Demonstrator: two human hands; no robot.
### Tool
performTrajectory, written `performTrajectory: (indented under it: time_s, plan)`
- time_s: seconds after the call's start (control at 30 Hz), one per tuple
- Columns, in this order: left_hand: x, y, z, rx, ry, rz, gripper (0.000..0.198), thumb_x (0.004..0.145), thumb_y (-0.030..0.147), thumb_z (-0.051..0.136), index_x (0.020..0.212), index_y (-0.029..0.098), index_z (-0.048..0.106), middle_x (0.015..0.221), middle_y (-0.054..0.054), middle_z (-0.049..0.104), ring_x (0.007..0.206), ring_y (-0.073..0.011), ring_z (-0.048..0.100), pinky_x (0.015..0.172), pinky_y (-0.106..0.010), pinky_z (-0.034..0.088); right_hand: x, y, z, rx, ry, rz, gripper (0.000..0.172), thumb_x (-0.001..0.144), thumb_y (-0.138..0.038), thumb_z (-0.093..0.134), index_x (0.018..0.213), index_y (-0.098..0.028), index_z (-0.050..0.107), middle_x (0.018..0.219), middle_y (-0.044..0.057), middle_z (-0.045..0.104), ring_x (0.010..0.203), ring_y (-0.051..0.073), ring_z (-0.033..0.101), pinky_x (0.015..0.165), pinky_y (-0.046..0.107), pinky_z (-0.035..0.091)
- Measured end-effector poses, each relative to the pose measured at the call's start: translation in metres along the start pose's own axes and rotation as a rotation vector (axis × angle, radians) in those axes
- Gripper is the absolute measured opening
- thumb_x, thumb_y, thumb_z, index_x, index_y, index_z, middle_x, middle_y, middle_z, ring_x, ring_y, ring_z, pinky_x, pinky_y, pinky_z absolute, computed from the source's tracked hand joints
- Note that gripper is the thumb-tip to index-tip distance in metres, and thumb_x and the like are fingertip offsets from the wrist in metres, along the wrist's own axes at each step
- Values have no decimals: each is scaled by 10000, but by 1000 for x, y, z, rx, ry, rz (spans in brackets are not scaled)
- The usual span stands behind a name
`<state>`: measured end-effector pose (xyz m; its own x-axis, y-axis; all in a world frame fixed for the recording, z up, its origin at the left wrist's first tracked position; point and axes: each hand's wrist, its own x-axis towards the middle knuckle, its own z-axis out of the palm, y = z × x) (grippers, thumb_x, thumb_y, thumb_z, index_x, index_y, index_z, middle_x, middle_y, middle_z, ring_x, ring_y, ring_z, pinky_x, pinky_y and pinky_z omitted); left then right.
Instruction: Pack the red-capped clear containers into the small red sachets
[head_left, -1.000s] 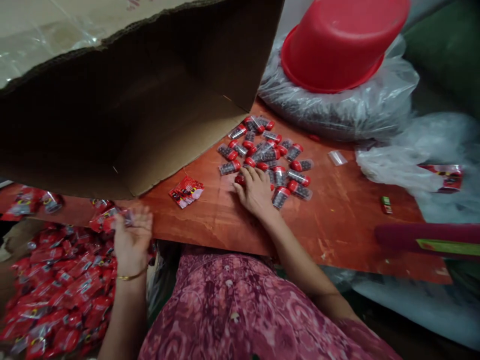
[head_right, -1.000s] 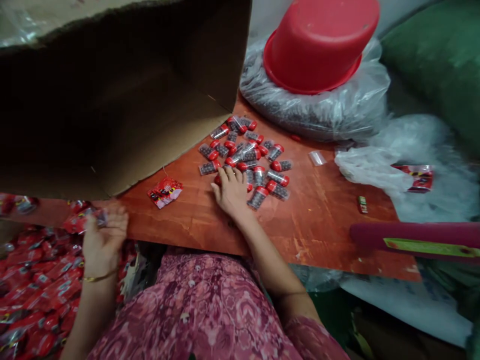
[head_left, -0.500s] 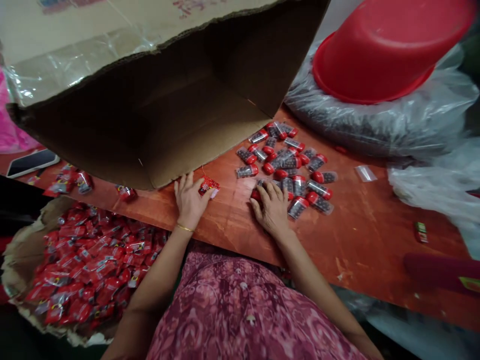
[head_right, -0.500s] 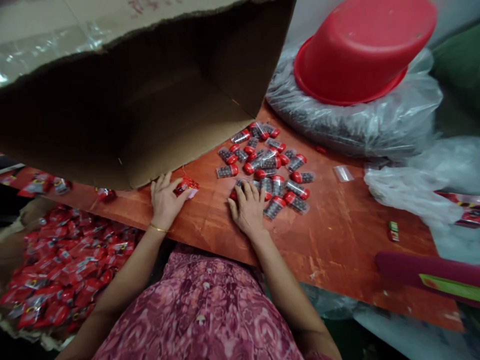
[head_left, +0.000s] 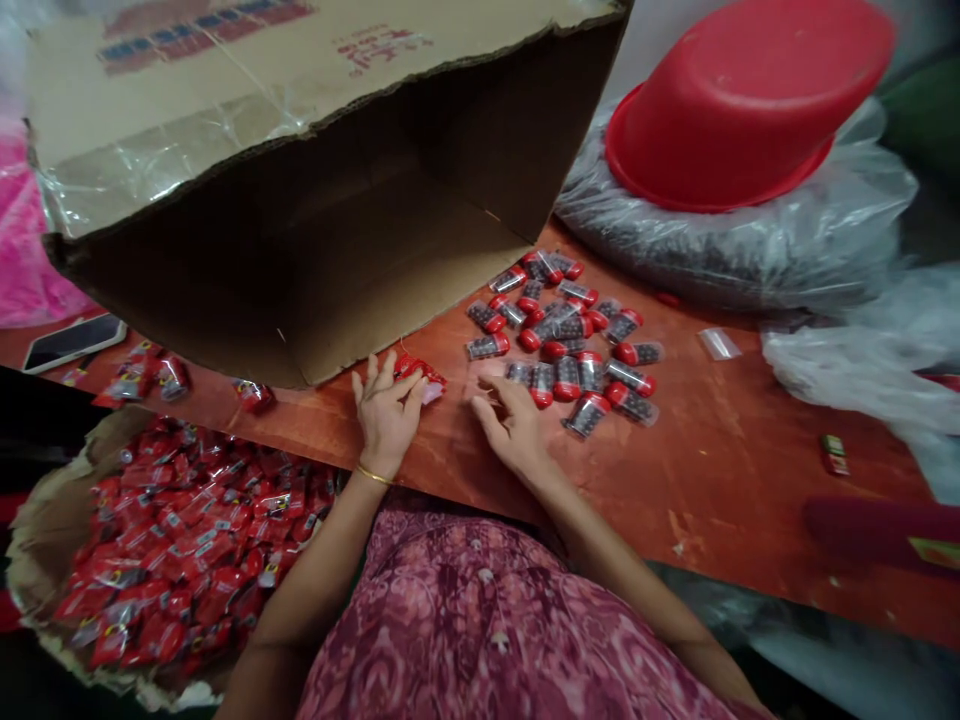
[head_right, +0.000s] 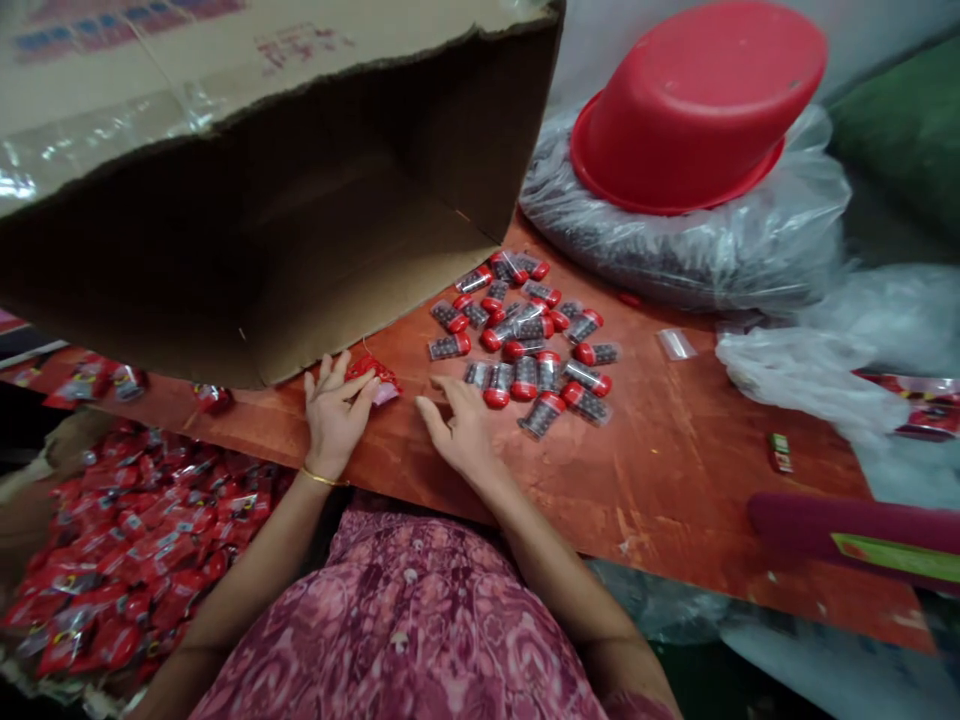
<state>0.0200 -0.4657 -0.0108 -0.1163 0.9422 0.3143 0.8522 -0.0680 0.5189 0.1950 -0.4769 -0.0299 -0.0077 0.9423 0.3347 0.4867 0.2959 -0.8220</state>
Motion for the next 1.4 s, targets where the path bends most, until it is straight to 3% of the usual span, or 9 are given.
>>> performTrajectory:
  time_s: [0.2,0.27,0.37,0.47,0.57,0.73,0.97,1.2,1.4]
  plan:
    - [-10,21,-1,-168,67,33,315,795,377,573,1055,229,672,1310,-109,539,1289,-300,393,1086,-525,199,14,-13,33,565,-113,244,357,790,-508,519,705,-175,612,633,1,590,586,126,511,574,245,430]
    - [-12,22,2,-376,54,-133,425,767,415,601,1132,199,621,1256,-129,580,1205,-272,493,1033,-441,335,16,-11,30,541,-46,252,366,788,-502,516,618,-181,559,548,-26,495,525,104,434,512,224,368]
    - [-16,27,7,-789,-197,-415,434,721,506,615,978,160,662,971,-106,696,893,-206,648,731,-283,510,15,-8,23,468,17,230,374,796,-484,502,568,-189,479,512,-46,390,491,88,356,469,216,299]
    - [-19,38,8,-1113,-379,-649,410,611,523,700,755,142,656,705,-47,681,651,-144,636,523,-192,464,8,-8,24,390,44,206,384,836,-458,452,557,-197,418,517,-48,366,490,85,342,465,216,280]
    - [-19,47,8,-1300,-355,-826,393,503,441,788,718,147,642,640,-9,663,570,-109,606,494,-176,450,1,-9,27,315,27,181,379,877,-422,402,569,-202,408,523,-44,383,495,91,368,477,218,305]
    - [-9,44,3,-1305,-215,-905,377,438,382,826,640,133,628,588,16,649,513,-73,566,490,-166,446,6,-3,-1,140,-153,-76,255,914,-309,368,893,-187,591,883,57,646,826,167,566,757,298,445]
    - [-2,42,2,-1359,-236,-941,321,489,334,819,640,142,611,581,23,645,489,-69,564,478,-166,442,37,38,-66,-617,-409,-214,425,781,-129,466,1196,-161,554,1298,91,539,1193,286,411,979,451,279]
    - [-6,45,3,-1404,-288,-1010,335,488,312,826,672,156,593,571,42,624,479,-66,563,470,-163,439,41,43,-56,-705,-425,-355,248,896,-304,454,1026,-160,610,1067,118,655,1053,267,505,1011,478,224]
    - [-4,45,-3,-1370,-249,-961,309,515,333,814,640,140,607,570,29,627,487,-68,557,485,-173,417,17,19,-66,-119,-384,-121,312,904,-396,416,910,-159,619,748,49,644,646,158,549,656,295,439]
